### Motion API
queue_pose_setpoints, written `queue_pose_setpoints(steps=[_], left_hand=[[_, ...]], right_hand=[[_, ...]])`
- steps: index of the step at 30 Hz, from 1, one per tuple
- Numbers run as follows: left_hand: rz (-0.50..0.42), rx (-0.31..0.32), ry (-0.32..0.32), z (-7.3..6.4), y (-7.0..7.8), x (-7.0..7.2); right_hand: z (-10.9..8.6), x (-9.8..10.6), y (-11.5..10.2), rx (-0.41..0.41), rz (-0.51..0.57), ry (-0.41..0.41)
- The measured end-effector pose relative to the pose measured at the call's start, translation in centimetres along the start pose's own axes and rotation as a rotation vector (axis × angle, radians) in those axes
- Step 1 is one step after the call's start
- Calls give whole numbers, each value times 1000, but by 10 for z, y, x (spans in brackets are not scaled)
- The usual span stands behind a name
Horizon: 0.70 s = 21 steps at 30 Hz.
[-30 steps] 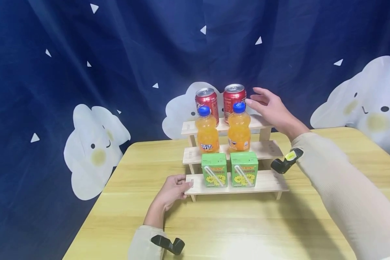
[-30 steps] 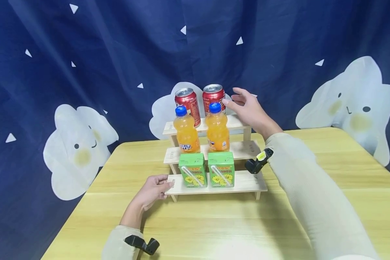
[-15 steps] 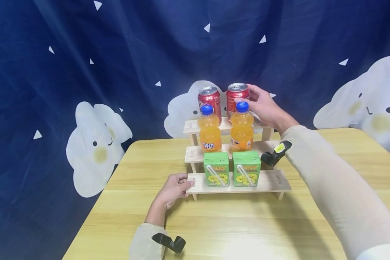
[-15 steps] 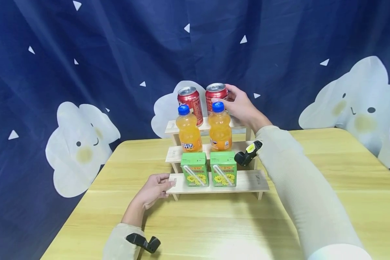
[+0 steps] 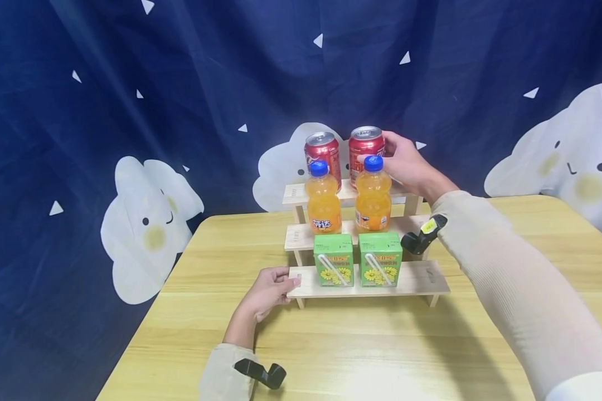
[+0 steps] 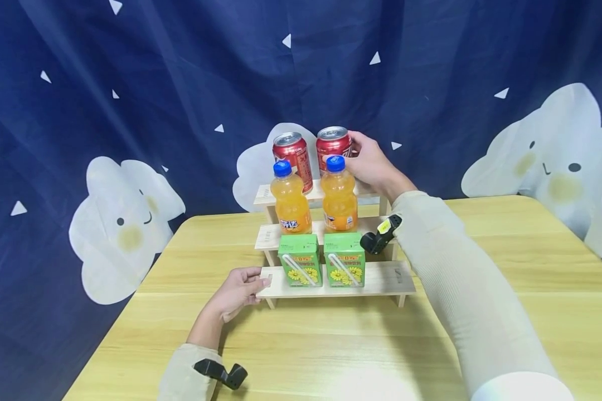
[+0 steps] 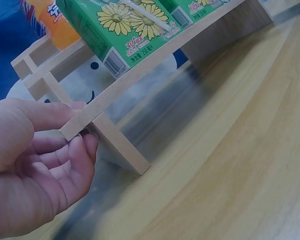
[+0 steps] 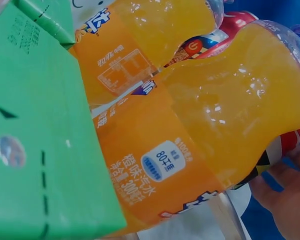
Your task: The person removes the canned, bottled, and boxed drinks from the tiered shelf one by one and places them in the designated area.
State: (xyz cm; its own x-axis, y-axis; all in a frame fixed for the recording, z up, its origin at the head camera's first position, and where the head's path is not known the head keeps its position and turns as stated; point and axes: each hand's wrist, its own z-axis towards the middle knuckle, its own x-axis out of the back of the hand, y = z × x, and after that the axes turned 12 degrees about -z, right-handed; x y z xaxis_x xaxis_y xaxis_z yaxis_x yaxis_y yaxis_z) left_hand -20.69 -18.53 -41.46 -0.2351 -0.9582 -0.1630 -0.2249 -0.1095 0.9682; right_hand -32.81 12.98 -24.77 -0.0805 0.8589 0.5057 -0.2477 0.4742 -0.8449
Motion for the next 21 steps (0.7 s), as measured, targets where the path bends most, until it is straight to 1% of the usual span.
queue_pose_setpoints(steps=[5, 9, 14, 17, 21], left_hand=[[3, 2, 8, -1, -1, 0], [-4, -6, 4, 0, -1, 1], [-17, -3, -2, 1, -3, 1], [-17, -2, -7, 1, -4, 1], [-13, 1, -7, 1, -4, 2]], right_hand=[[-1, 0, -3, -1, -25, 8], [-3, 1, -4, 11, -65, 54], [-8, 6, -1, -18, -139, 131], [-10, 13, 2, -45, -166, 160], [-14, 24, 7, -73, -179, 174]])
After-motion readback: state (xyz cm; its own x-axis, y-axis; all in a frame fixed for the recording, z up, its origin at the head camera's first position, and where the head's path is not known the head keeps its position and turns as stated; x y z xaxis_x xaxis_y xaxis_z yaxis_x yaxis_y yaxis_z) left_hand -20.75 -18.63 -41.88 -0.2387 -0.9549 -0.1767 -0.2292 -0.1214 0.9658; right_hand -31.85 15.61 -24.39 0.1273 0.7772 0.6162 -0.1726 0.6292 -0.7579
